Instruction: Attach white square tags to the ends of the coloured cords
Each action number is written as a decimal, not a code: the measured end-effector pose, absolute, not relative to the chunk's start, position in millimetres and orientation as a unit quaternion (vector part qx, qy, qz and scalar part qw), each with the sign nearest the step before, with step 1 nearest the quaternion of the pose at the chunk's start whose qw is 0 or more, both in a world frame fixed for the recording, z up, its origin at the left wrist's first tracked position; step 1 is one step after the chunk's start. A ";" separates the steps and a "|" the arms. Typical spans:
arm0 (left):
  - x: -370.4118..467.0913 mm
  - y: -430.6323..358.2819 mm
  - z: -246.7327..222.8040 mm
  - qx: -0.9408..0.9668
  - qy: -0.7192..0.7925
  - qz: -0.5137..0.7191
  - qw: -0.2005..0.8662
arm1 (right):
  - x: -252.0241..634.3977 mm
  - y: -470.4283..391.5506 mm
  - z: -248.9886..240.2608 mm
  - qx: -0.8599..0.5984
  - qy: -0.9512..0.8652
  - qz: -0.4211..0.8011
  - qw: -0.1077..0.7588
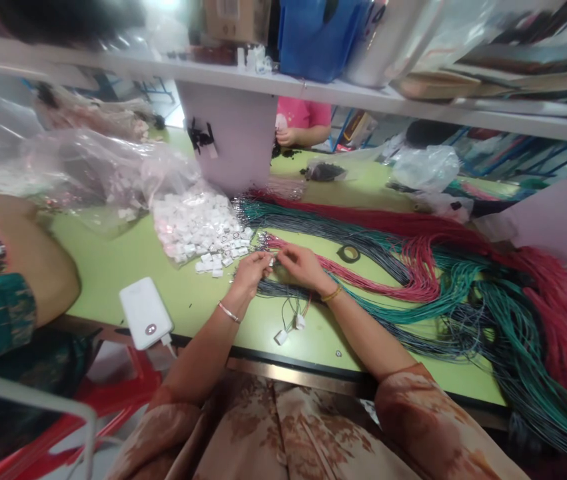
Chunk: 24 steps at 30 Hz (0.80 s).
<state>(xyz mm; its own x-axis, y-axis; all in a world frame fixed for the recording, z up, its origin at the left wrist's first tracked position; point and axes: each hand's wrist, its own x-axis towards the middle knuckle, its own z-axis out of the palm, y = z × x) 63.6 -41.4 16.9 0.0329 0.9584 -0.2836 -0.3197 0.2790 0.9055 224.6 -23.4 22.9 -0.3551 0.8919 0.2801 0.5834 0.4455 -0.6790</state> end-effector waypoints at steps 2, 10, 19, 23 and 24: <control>61.3 -40.0 17.1 0.327 0.487 0.498 0.638 | 231.4 -1.9 23.2 -0.526 -0.763 0.208 0.313; 56.1 -39.8 18.8 0.331 0.487 0.501 0.634 | 239.5 42.9 1.5 -0.589 -0.736 0.217 0.254; 59.6 -42.7 24.0 0.309 0.457 0.512 0.658 | 242.9 37.7 16.0 -0.540 -0.734 0.215 0.351; 59.3 -44.3 28.1 0.301 0.449 0.517 0.664 | 224.5 29.0 34.7 -0.500 -0.738 0.279 0.356; 58.8 -44.5 28.8 0.301 0.443 0.519 0.666 | 220.3 25.2 39.1 -0.495 -0.734 0.298 0.358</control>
